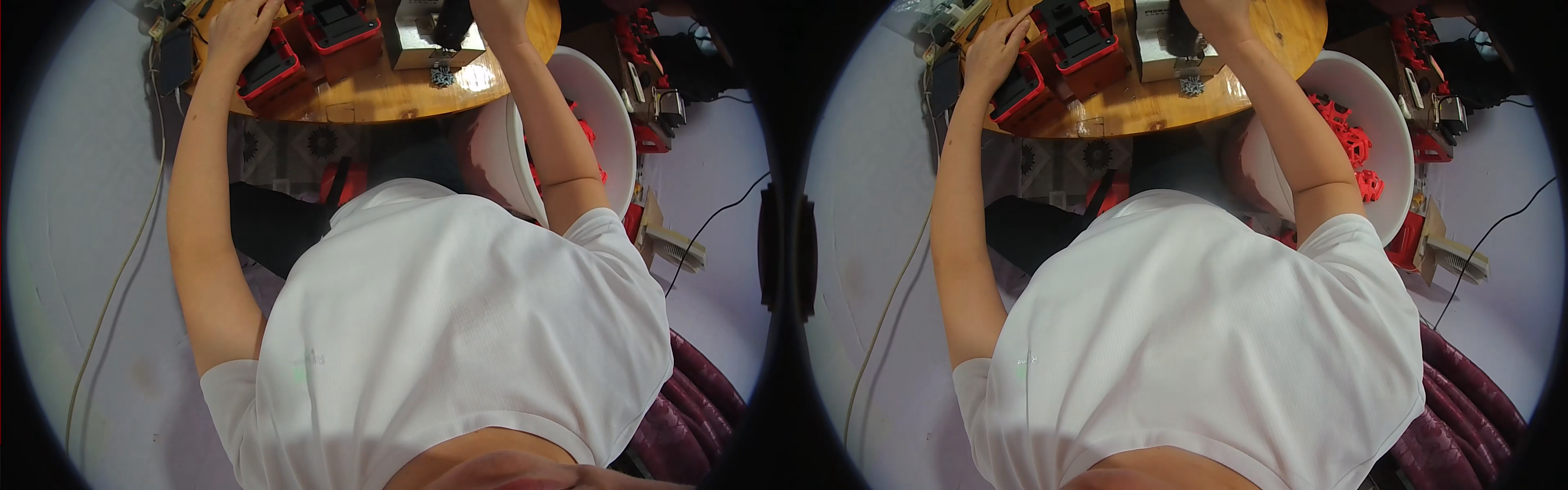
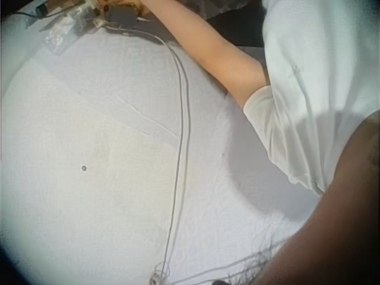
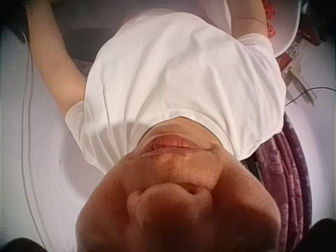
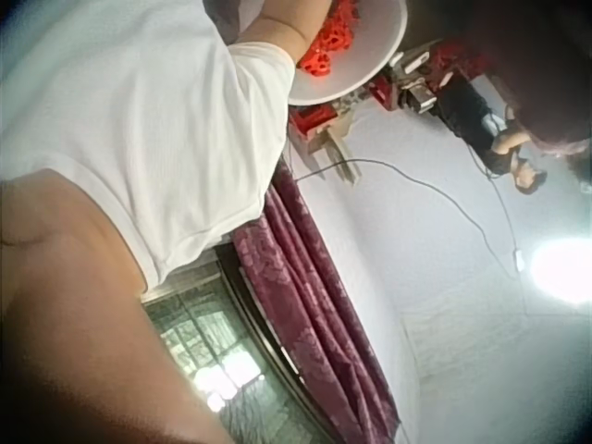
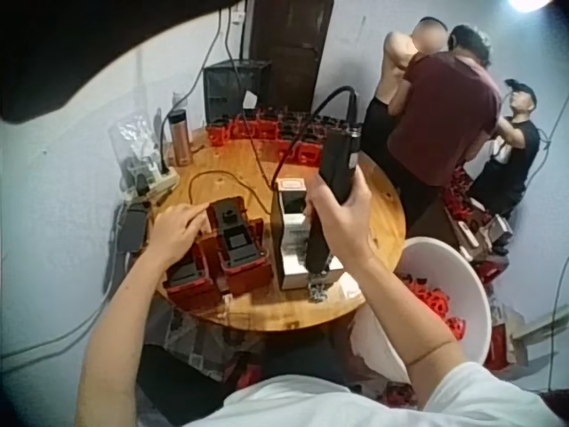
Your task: The person uses a handheld electric screwdriver to fasten screws into red and black plastic battery packs. They repeatedly pick up a battery pack, drive screws into it, and place it into a white bucket filled with similar units. The process is repetitive and involves handling multiple identical battery components.
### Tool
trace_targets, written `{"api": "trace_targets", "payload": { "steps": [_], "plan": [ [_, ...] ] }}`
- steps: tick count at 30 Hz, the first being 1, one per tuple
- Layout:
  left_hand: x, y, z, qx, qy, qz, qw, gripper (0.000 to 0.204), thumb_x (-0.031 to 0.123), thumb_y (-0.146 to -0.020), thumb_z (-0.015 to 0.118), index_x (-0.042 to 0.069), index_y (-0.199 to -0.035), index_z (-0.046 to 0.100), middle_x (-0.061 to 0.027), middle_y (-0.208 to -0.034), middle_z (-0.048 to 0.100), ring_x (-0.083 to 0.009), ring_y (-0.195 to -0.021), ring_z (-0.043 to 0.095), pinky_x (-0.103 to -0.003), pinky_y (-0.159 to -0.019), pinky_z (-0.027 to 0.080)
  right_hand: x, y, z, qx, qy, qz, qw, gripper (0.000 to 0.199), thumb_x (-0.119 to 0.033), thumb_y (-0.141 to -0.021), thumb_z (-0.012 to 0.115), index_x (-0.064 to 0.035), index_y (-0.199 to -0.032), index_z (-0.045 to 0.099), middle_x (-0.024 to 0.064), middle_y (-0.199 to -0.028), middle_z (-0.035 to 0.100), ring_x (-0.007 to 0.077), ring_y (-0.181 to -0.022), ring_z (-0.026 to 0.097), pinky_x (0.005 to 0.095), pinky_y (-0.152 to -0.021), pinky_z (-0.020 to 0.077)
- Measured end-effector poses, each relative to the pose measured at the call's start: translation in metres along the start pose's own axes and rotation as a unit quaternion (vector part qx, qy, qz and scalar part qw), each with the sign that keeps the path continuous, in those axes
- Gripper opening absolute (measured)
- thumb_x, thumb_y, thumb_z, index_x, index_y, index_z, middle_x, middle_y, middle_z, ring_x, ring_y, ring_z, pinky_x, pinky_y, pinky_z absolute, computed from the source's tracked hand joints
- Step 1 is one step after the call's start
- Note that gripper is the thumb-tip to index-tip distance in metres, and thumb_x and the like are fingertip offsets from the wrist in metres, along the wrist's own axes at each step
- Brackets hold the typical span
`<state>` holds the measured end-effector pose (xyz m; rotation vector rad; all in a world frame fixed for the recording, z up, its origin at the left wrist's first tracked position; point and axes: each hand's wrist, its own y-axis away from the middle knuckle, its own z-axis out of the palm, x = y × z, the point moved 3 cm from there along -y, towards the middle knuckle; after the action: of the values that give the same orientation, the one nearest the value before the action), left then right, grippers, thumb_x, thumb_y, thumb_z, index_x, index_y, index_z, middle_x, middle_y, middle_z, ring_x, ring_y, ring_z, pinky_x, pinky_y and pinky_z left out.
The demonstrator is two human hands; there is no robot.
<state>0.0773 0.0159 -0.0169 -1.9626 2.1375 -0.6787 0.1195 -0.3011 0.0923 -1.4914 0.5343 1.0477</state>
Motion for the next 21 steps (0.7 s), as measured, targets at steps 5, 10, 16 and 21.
{"api": "trace_targets", "payload": {
  "steps": [5,10,16,21],
  "plan": [
    [0.042,-0.003,-0.034,-0.011,0.084,-0.017,0.996,0.036,0.030,-0.097,0.049,0.008,-0.120,0.066,-0.0116,-0.096,0.066,-0.0320,-0.094,0.059,-0.043,-0.083,0.045,-0.023,0.000,0.056,0.000,-0.125,-0.137,0.983,0.030,-0.026,-0.092,0.069,-0.0061,-0.100,0.047,0.0030,-0.074,0.056,0.0112,-0.058,0.056,0.0273,-0.052,0.0479],
    [0.051,-0.002,-0.043,-0.006,0.022,-0.040,0.999,0.037,0.030,-0.097,0.048,0.006,-0.119,0.065,-0.0128,-0.098,0.066,-0.0324,-0.095,0.059,-0.044,-0.083,0.046,-0.015,-0.002,0.088,-0.019,-0.165,-0.177,0.970,0.030,-0.020,-0.091,0.069,-0.0059,-0.105,0.046,0.0023,-0.078,0.056,0.0096,-0.059,0.055,0.0254,-0.052,0.0480],
    [0.050,-0.004,-0.044,-0.026,0.092,-0.054,0.994,0.039,0.031,-0.097,0.046,0.006,-0.120,0.066,-0.0155,-0.099,0.067,-0.0353,-0.097,0.059,-0.045,-0.087,0.045,-0.007,-0.006,0.101,-0.053,-0.156,-0.172,0.971,0.028,-0.014,-0.092,0.067,-0.0057,-0.108,0.045,0.0006,-0.082,0.054,0.0077,-0.063,0.053,0.0246,-0.053,0.0462],
    [0.049,-0.001,-0.041,0.001,0.086,-0.055,0.995,0.039,0.032,-0.096,0.046,0.007,-0.119,0.066,-0.0161,-0.098,0.068,-0.0367,-0.099,0.059,-0.047,-0.090,0.043,-0.005,-0.011,0.115,-0.074,-0.079,-0.216,0.970,0.029,-0.010,-0.091,0.066,-0.0049,-0.110,0.046,-0.0010,-0.084,0.051,0.0056,-0.068,0.050,0.0222,-0.057,0.0422]
  ]
}}
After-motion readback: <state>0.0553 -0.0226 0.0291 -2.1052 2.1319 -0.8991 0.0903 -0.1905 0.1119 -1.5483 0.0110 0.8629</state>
